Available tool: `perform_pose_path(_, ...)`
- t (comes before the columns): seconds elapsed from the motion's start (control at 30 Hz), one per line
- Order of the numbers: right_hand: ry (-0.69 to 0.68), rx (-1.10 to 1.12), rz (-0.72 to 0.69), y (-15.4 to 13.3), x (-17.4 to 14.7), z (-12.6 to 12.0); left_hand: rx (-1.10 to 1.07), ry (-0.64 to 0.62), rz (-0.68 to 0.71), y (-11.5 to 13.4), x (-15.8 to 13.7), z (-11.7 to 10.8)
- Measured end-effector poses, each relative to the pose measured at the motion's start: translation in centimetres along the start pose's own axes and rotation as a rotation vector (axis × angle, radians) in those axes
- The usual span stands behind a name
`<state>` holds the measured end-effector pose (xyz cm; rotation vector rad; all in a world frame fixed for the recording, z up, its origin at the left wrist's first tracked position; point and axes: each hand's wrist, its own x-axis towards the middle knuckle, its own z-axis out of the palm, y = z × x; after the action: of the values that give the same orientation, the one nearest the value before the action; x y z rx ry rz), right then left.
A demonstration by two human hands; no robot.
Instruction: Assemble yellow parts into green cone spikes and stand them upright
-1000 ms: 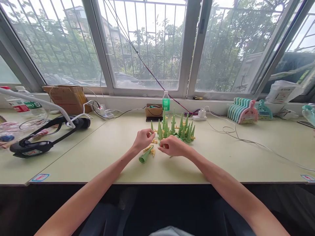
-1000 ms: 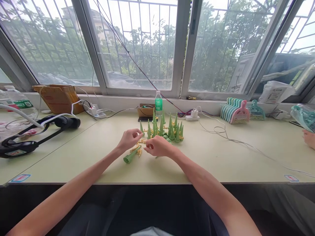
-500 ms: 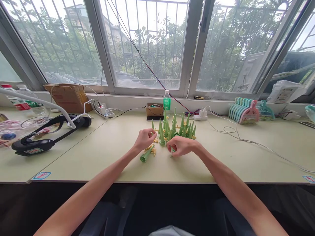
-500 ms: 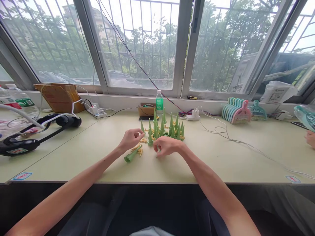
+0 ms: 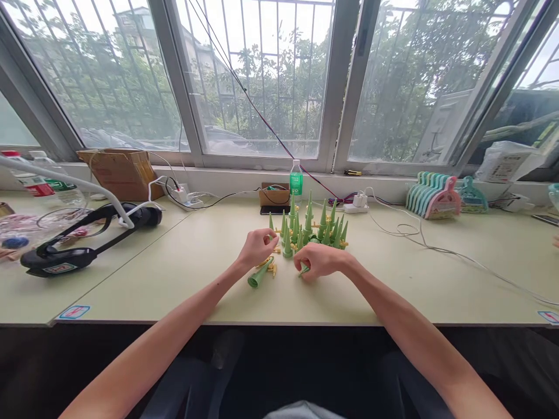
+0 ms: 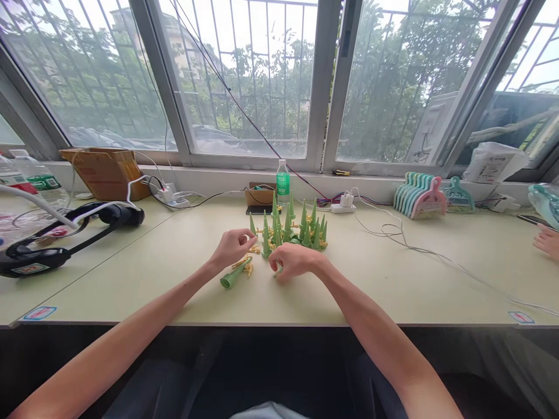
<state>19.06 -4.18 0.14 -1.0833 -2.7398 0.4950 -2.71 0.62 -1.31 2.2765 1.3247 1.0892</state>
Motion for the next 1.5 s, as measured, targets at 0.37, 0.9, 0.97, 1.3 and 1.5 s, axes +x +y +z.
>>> perform_pose_path(0.37,0.134,-0.07,0.029,-1.1,1.1,1.3,0.007,-0.018,0.004,0.1,0.0,0.1)
perform_pose_path(0.9,0.652,0.148,-0.027,-1.7,2.2,2.5,0.023,-0.045,0.047,0.0,-0.1,0.0)
perform_pose_path(0.97,0.715,0.19,-0.041,-1.6,2.2,2.5,0.02,-0.052,0.054,0.0,-0.1,0.0)
perform_pose_path(1.3,0.884,0.322,-0.033,-1.3,2.7,3.2,-0.021,-0.101,0.099,0.3,-0.4,0.1)
perform_pose_path(1.5,0.873,0.35,-0.015,-1.5,2.7,3.1,-0.015,-0.109,0.099,0.4,-0.4,-0.1)
